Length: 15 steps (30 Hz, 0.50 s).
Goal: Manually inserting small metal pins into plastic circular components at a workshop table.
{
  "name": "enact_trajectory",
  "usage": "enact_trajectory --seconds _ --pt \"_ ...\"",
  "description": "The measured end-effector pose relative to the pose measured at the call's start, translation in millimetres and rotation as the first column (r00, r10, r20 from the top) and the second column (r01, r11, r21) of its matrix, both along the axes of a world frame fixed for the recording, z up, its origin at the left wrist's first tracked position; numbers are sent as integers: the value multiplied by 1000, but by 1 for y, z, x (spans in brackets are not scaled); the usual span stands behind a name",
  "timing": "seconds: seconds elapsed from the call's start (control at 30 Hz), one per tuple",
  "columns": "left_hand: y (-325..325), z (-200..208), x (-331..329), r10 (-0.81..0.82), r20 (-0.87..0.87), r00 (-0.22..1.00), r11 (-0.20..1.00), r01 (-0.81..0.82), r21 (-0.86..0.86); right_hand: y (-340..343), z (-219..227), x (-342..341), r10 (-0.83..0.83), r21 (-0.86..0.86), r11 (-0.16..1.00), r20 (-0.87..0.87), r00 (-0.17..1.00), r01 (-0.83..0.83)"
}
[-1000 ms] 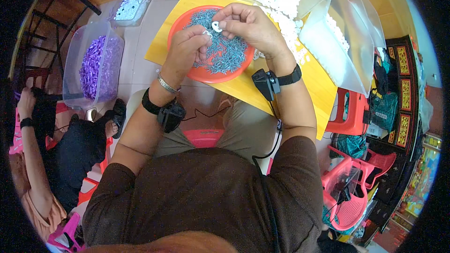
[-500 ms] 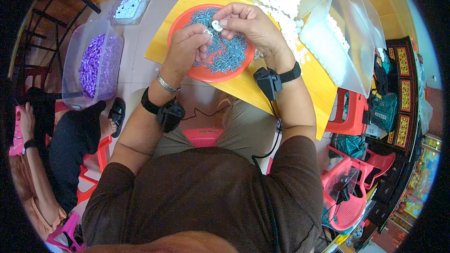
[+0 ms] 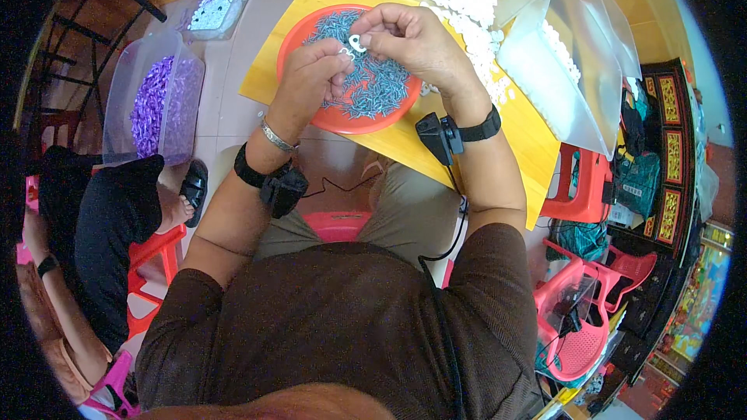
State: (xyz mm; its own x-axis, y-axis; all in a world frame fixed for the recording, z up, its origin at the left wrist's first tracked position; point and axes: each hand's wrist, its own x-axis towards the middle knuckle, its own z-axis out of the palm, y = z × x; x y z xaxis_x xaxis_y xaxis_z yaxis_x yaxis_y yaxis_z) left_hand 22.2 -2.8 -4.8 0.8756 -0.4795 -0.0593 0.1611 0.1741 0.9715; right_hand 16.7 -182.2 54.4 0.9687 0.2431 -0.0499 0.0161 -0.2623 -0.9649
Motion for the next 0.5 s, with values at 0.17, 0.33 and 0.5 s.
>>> enact_trajectory --seconds 0.17,0.33,0.5 --pt "-2 -3 -1 9 0 1000 1000 -9 -16 4 -3 -2 32 -19 999 23 999 -31" --pt "-1 2 -2 -2 -10 1000 1000 2 -23 3 -6 -2 29 -31 999 -3 1000 -29" --pt "-2 -1 0 23 -40 999 992 -28 -120 11 0 -6 66 -49 997 102 993 -61"
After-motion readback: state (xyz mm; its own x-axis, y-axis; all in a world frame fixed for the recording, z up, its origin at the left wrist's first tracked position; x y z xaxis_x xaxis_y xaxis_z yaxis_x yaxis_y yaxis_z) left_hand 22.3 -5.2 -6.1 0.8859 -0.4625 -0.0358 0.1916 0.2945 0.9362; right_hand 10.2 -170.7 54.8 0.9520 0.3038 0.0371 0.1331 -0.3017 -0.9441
